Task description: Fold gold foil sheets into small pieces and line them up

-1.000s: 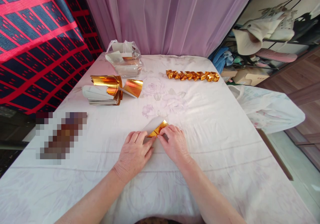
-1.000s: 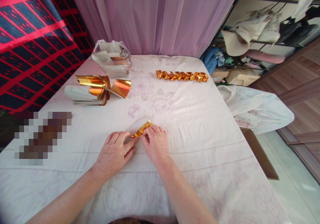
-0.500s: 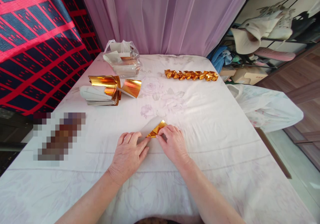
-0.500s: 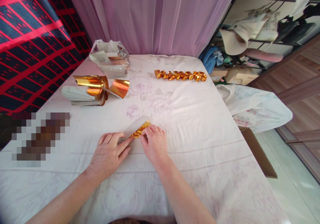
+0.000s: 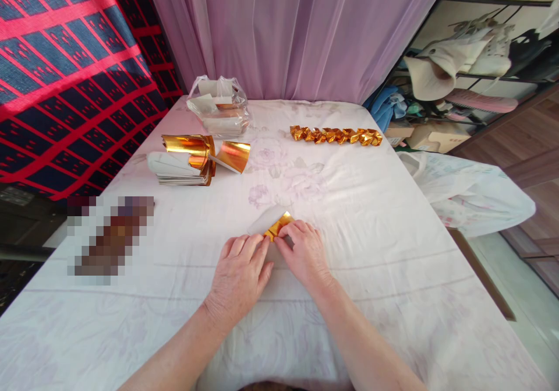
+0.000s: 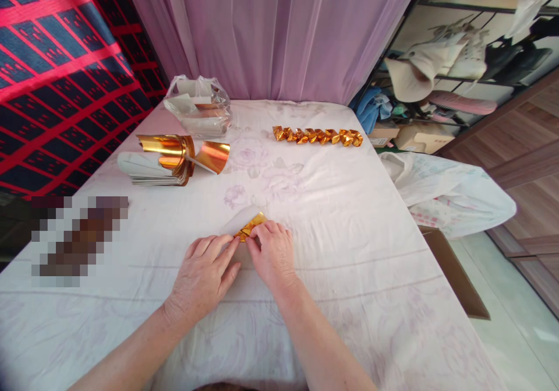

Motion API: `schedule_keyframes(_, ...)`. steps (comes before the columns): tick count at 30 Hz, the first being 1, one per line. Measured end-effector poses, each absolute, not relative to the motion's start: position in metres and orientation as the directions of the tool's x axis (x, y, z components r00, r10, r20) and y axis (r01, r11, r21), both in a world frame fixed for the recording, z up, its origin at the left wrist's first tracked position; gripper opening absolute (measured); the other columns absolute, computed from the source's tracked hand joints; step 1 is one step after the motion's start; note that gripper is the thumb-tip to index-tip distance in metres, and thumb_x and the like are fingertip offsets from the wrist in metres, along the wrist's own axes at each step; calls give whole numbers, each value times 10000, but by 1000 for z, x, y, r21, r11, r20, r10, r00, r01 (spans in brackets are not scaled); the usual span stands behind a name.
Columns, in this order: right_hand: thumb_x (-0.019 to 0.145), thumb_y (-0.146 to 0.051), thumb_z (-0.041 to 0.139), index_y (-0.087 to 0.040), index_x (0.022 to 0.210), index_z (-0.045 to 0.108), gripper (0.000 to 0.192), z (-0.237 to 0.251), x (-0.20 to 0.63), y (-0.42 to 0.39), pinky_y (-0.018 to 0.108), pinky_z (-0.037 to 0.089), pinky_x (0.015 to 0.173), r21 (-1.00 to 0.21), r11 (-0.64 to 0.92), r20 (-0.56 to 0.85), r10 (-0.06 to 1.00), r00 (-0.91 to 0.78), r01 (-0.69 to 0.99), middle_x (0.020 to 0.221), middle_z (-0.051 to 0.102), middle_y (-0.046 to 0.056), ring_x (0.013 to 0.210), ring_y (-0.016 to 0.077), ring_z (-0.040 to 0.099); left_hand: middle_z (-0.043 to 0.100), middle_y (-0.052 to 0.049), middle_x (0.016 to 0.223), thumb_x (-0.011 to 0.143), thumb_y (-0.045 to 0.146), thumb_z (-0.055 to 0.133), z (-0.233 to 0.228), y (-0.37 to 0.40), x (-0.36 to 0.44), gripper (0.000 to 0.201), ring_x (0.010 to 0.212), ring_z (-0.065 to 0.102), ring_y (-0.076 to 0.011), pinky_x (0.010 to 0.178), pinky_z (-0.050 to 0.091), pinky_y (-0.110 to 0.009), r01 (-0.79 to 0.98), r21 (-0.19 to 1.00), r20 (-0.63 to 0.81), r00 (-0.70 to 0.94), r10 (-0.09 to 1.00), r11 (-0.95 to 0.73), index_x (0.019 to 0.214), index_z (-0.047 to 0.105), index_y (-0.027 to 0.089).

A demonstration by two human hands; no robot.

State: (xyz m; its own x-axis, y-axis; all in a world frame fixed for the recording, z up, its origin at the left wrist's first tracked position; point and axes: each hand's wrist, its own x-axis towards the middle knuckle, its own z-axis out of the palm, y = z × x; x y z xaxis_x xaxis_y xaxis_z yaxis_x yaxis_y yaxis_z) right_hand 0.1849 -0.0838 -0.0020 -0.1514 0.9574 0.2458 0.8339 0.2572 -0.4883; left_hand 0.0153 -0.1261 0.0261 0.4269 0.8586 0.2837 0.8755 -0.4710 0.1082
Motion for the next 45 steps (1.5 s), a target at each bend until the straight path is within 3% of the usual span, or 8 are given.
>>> schedule_keyframes(8,859,-250,657,-241,784,652,76,-8,187,-83,335,400,754,-499,304,310,937,-160,811,872,666,25,826,213,594,642,-97,1187,899,314,630,16,-125,22,419,1076,550,-257,953,423,-431,885,119,238,414,879,-449,1281,597,148)
schedule_keyframes(13,863,-181,546,-221,910,652,122,-12,196,-81,355,429,831,-530,328,425,901,-89,782,1049,683,71,948,229,593,644,-87,1162,886,344,649,15,-125,23,437,1065,553,-264,980,410,-460,894,115,232,401,886,-434,1283,603,167)
schedule_keyframes(16,808,-127,505,-209,981,640,233,-13,203,-78,373,420,836,-498,279,412,909,-59,821,1101,690,81,981,250,581,650,-84,1166,890,355,645,16,-125,22,393,1071,556,-270,1000,396,-477,896,108,243,395,886,-430,1245,631,187)
schedule_keyframes(22,726,-93,475,-225,1000,646,349,-14,210,-75,355,417,793,-518,273,361,929,-83,811,984,723,45,949,242,604,669,-72,1151,906,289,622,19,-118,12,284,1094,571,-265,1021,384,-491,895,130,261,384,886,-427,1183,662,242)
schedule_keyframes(35,818,-94,555,-222,1060,631,284,-9,215,-77,363,455,850,-584,414,328,907,-264,698,1047,722,47,996,223,634,714,-44,1001,894,281,659,26,-85,-1,93,980,612,-248,1028,358,-509,911,133,264,347,900,-391,975,677,241)
schedule_keyframes(45,877,-124,586,-286,1136,701,327,-8,211,-78,350,459,841,-457,471,360,874,-327,754,1066,683,43,1008,207,600,712,-23,992,938,260,613,22,-82,-5,85,976,623,-226,1070,302,-518,901,56,277,400,874,-431,1011,655,248)
